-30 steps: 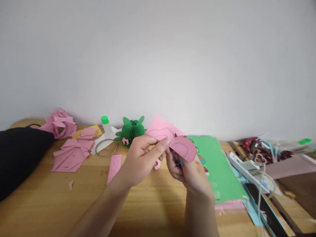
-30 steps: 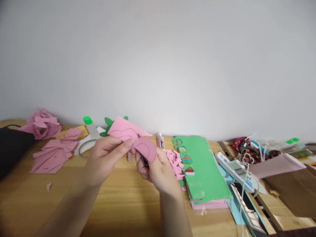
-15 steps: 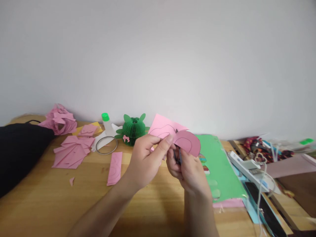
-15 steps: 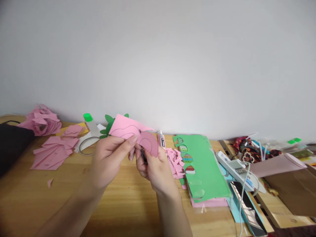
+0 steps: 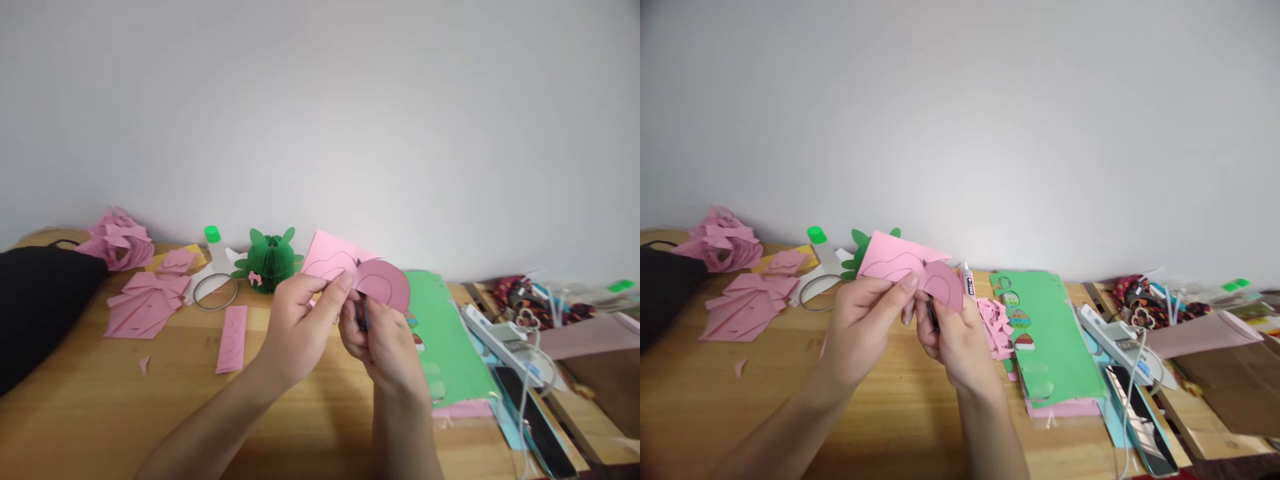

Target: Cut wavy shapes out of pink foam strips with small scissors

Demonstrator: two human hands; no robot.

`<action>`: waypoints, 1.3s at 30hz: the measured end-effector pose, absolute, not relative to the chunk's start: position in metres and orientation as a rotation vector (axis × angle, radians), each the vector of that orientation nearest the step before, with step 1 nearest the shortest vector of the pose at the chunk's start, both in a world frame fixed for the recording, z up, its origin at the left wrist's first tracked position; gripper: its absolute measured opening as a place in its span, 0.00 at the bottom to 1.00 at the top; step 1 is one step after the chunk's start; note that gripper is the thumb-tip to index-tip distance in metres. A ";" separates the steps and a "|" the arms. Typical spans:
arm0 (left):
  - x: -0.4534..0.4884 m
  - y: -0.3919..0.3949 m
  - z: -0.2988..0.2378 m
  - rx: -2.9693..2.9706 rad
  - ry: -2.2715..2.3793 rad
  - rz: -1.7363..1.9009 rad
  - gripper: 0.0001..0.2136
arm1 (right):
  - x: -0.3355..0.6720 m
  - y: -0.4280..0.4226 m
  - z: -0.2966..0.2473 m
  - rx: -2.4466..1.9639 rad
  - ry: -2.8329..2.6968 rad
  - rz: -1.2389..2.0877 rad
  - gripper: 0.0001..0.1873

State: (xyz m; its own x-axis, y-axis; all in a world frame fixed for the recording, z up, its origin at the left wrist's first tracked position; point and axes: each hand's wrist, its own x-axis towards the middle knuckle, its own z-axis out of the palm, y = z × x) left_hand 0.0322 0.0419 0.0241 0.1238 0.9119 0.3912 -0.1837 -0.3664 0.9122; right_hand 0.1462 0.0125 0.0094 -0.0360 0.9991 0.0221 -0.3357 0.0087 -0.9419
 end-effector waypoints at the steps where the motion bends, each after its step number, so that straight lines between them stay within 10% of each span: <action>1: 0.032 0.042 0.024 1.429 0.761 1.431 0.17 | 0.146 0.012 0.009 -0.916 -0.989 1.369 0.20; 39: 0.032 0.044 0.017 1.201 0.614 1.345 0.20 | 0.148 0.007 0.013 -1.073 -1.054 1.289 0.21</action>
State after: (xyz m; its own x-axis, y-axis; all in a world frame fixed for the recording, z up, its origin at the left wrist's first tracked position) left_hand 0.0317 0.0439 0.0165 0.2001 0.9369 0.2866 -0.3974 -0.1897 0.8978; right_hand 0.1477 0.0071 0.0129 0.0119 0.9999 -0.0049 -0.1941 -0.0025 -0.9810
